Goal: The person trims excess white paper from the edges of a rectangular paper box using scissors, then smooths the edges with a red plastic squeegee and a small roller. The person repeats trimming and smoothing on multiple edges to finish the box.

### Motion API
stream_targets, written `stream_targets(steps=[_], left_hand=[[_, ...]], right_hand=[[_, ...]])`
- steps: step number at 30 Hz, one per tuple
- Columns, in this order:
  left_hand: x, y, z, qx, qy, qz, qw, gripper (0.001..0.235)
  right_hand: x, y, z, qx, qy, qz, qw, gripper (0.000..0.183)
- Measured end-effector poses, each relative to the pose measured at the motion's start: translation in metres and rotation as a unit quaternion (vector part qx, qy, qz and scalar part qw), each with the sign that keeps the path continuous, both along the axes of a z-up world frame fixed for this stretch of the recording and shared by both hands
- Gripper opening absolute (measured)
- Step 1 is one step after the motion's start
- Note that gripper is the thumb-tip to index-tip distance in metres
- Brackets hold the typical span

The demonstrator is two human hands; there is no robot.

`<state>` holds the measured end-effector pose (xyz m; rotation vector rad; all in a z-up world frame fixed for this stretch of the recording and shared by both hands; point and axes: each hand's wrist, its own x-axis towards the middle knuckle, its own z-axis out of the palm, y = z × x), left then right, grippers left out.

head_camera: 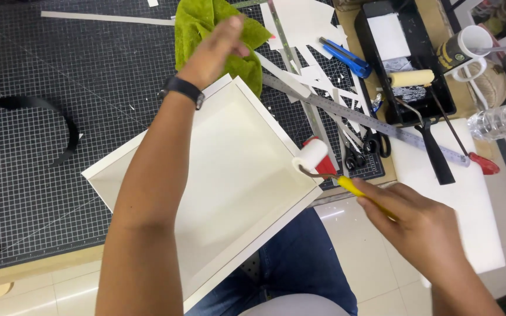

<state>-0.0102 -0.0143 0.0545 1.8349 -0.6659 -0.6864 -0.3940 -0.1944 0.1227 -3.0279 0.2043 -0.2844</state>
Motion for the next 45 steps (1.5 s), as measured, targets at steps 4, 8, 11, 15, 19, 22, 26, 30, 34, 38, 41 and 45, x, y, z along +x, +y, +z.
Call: stream_targets(steps=[4, 8, 11, 15, 19, 22, 26, 30, 34, 38, 41, 45], left_hand=[[-0.041, -0.025, 0.021, 0.205, -0.148, -0.188, 0.949, 0.096], [-0.042, -0.037, -0.002, 0.164, -0.202, -0.211, 0.942, 0.098], [-0.043, -0.039, 0.002, 0.166, -0.193, -0.194, 0.947, 0.096], [-0.046, -0.035, 0.002, 0.142, -0.187, -0.194, 0.952, 0.101], [-0.060, -0.037, 0.008, 0.121, -0.178, -0.211, 0.953, 0.106], [-0.071, -0.041, 0.010, 0.121, -0.158, -0.242, 0.950, 0.108], [-0.082, -0.040, 0.013, 0.114, -0.154, -0.240, 0.952, 0.106], [-0.078, -0.037, 0.010, 0.101, -0.161, -0.222, 0.956, 0.104], [-0.081, -0.037, 0.005, 0.074, -0.146, -0.215, 0.963, 0.104], [-0.096, -0.044, 0.015, 0.132, -0.147, -0.225, 0.954, 0.109], [-0.100, -0.045, 0.016, 0.131, -0.152, -0.242, 0.949, 0.103], [-0.106, -0.043, 0.022, 0.143, -0.130, -0.230, 0.954, 0.101]], right_hand=[[0.037, -0.002, -0.049, -0.050, -0.037, 0.039, 0.997, 0.038], [0.078, 0.007, -0.073, -0.018, -0.081, 0.035, 0.996, 0.034], [0.064, 0.003, -0.065, -0.015, -0.077, 0.027, 0.997, 0.035], [0.007, -0.012, -0.030, 0.032, 0.007, 0.005, 0.999, 0.041], [-0.024, -0.015, -0.014, -0.009, 0.031, -0.025, 0.999, 0.037], [0.000, -0.011, -0.040, -0.006, -0.024, 0.001, 1.000, 0.037], [0.035, -0.006, -0.061, 0.002, -0.078, 0.029, 0.997, 0.038], [0.011, -0.017, -0.054, 0.023, -0.055, 0.026, 0.998, 0.041], [-0.038, -0.034, -0.029, 0.065, 0.064, -0.072, 0.993, 0.041], [-0.031, -0.025, -0.027, 0.066, 0.012, -0.039, 0.997, 0.038], [-0.007, -0.021, -0.046, 0.070, -0.047, 0.012, 0.996, 0.036], [-0.010, -0.024, -0.054, 0.039, -0.050, 0.023, 0.998, 0.039]])
